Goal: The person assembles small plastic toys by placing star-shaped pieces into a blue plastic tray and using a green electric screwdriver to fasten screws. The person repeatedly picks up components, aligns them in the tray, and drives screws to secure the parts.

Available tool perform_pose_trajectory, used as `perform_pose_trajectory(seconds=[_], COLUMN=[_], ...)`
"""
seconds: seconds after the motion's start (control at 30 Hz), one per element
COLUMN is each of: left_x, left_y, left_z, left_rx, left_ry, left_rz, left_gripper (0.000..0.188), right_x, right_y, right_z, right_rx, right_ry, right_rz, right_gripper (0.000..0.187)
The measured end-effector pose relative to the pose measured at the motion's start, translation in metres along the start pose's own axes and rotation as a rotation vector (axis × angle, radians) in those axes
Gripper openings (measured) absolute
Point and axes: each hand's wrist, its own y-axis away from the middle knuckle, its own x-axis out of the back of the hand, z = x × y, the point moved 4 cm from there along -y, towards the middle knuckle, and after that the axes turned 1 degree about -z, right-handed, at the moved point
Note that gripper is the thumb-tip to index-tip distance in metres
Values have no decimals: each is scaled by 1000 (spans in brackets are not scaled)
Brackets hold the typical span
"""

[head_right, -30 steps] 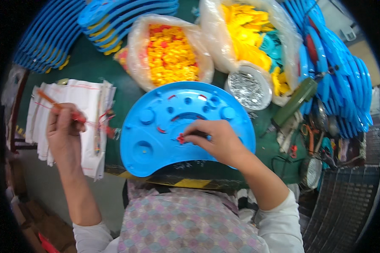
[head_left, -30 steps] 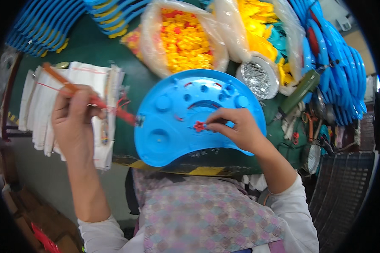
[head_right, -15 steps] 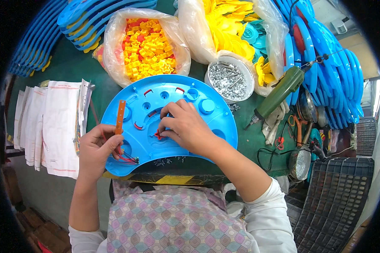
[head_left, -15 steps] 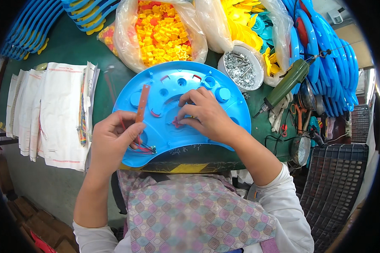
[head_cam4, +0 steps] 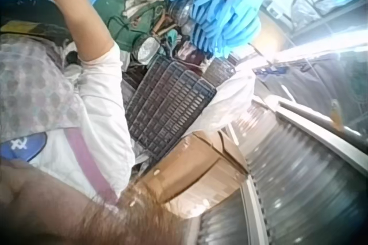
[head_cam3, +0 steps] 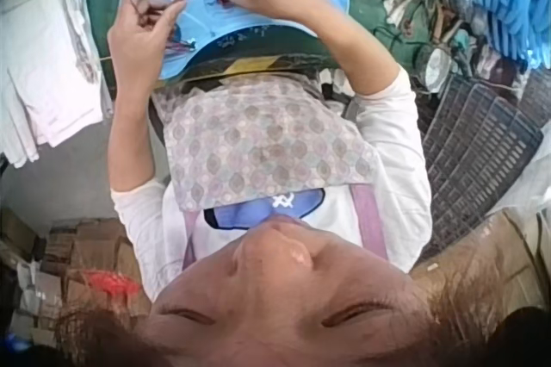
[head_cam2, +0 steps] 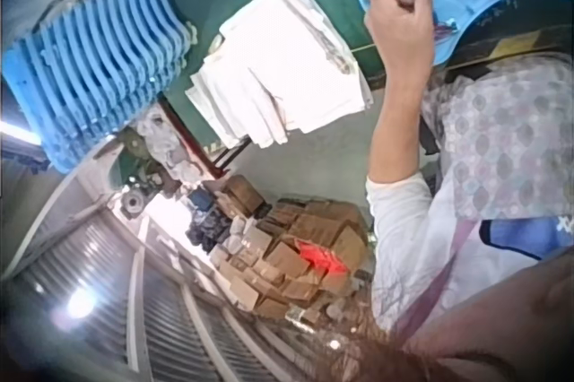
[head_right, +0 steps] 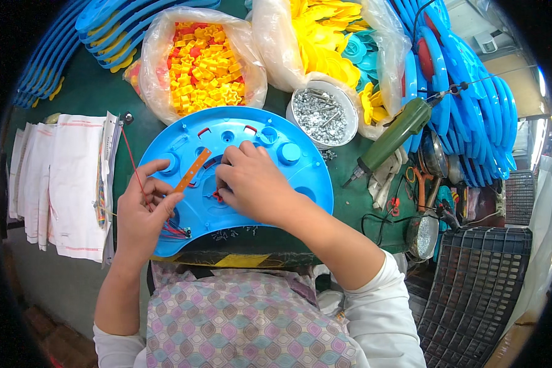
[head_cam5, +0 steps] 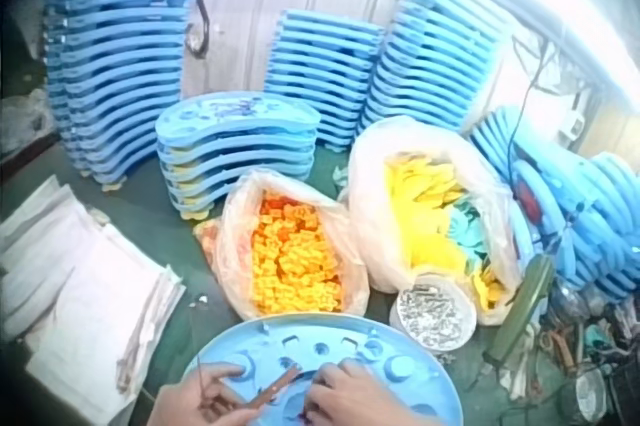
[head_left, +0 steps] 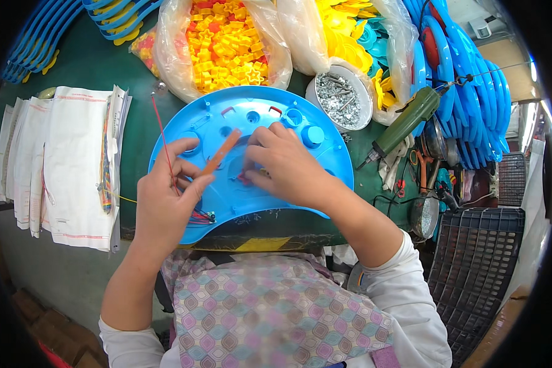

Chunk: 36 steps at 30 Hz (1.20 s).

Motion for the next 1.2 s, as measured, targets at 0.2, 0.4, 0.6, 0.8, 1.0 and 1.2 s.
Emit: perform_pose_trajectory(seconds=[0.2,0.4,0.6,0.8,1.0,1.2], left_x=[0,-3,13,33,120,218], left_y=[2,-5,-12,4,34,72], left_z=[0,7,21,10,-4,-39], left_rx=[-23,40,-62,-509,-196,-173], left_ry=[59,133,-343,-642,-503,-751], left_rz=[-22,-225,154,416,574,870], left_gripper=[45,45,49,42,25,20], right_x=[3,37,30,18,28,47], right_y=[-2,-1,19,30,26,-38], right_z=[-1,-21,0,-2,-9,-53], right_rx=[-77,289,88,24,-61,191], right_ry=[22,-89,-164,-10,-60,-135], right_rz=[-36,289,174,151,201,151], right_gripper=[32,35,22,28,40,40])
